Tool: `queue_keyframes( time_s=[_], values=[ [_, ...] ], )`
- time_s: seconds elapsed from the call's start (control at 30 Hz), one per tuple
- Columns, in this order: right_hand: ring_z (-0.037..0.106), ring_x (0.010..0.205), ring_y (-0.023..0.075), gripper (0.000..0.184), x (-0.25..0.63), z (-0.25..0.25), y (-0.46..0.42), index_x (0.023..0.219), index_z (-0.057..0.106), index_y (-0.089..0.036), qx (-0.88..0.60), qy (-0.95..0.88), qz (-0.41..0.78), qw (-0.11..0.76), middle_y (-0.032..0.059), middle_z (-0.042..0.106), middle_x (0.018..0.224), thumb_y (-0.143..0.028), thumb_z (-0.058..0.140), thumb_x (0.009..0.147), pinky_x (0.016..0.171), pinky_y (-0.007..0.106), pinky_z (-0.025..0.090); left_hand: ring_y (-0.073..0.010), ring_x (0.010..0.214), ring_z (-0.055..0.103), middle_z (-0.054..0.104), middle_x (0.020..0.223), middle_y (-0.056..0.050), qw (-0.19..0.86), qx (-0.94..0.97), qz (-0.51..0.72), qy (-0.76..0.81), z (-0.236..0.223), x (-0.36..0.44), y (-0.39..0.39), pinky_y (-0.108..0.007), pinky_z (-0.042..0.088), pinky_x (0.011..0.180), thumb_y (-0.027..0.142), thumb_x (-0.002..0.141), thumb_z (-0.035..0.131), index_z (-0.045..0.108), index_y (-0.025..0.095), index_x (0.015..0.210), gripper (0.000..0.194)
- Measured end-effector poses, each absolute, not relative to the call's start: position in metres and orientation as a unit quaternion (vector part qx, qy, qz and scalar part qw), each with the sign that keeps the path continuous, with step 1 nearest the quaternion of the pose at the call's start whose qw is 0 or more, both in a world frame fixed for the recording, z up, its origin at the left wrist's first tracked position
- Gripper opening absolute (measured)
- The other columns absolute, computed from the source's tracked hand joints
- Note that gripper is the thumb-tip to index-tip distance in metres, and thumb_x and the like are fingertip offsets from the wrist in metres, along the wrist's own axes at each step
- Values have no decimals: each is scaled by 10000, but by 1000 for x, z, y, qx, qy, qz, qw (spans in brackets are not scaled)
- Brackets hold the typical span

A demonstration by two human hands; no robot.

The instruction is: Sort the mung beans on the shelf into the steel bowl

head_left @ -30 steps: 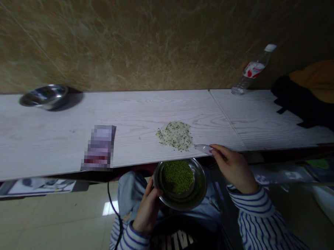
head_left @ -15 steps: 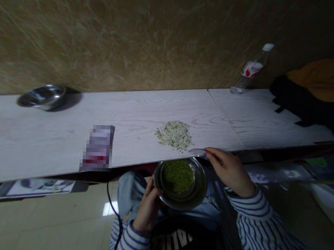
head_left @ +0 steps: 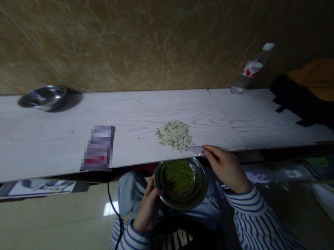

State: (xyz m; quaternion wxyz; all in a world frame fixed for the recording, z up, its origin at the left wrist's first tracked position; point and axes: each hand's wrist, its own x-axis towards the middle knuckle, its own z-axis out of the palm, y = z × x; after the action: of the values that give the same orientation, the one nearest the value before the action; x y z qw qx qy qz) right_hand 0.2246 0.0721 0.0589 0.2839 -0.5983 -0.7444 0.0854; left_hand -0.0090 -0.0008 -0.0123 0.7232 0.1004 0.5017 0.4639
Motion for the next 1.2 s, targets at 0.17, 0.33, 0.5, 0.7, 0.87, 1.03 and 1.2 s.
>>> queue_keyframes(
  time_s=[0.17, 0.33, 0.5, 0.7, 0.87, 1.03, 1.2],
  values=[
    [681, 881, 204, 261, 222, 59, 74, 1068, 656, -206, -593, -748, 98, 281, 57, 723, 1004, -255, 470, 892, 823, 347, 536, -273, 1011, 548, 617, 1158, -3, 724, 100, 470, 495, -11, -9, -1, -326, 486, 657, 155, 674, 562, 560, 331, 1218, 572],
    [674, 914, 206, 268, 220, 60, 76, 1070, 657, -192, -586, -757, 95, 274, 66, 716, 1029, -255, 464, 895, 847, 339, 525, -245, 983, 560, 621, 1144, -22, 726, 100, 477, 484, -9, -10, -1, -315, 487, 690, 144, 672, 564, 529, 292, 1254, 601],
    [669, 926, 202, 261, 217, 60, 76, 1070, 654, -204, -572, -767, 100, 274, 54, 716, 1030, -246, 465, 894, 867, 351, 517, -216, 964, 565, 626, 1150, -15, 724, 90, 478, 489, -8, -11, -2, -305, 477, 726, 145, 659, 574, 525, 295, 1259, 620],
    [673, 913, 195, 258, 214, 60, 77, 1063, 657, -211, -564, -769, 105, 281, 49, 720, 1018, -247, 467, 893, 861, 348, 522, -222, 964, 563, 626, 1142, 0, 721, 99, 475, 495, -12, -12, -3, -295, 478, 689, 174, 657, 585, 542, 308, 1238, 598],
    [674, 914, 199, 263, 212, 60, 81, 1064, 656, -227, -558, -771, 110, 286, 42, 720, 1016, -245, 459, 892, 851, 358, 526, -223, 947, 552, 631, 1100, -5, 724, 90, 474, 493, -10, -14, -2, -303, 472, 690, 148, 657, 574, 523, 299, 1260, 624],
    [669, 922, 193, 251, 212, 62, 83, 1062, 649, -227, -551, -778, 122, 275, 37, 719, 1019, -239, 461, 896, 866, 355, 513, -206, 935, 554, 624, 1119, -6, 721, 90, 478, 494, -8, -14, -2, -300, 464, 712, 152, 660, 572, 511, 305, 1273, 635],
    [673, 903, 192, 243, 213, 62, 80, 1054, 654, -225, -548, -781, 126, 270, 38, 723, 1004, -254, 473, 894, 850, 361, 518, -192, 885, 558, 621, 1122, -18, 718, 99, 480, 495, -10, -13, -2, -292, 465, 686, 152, 655, 573, 534, 293, 1249, 612]
  ],
)
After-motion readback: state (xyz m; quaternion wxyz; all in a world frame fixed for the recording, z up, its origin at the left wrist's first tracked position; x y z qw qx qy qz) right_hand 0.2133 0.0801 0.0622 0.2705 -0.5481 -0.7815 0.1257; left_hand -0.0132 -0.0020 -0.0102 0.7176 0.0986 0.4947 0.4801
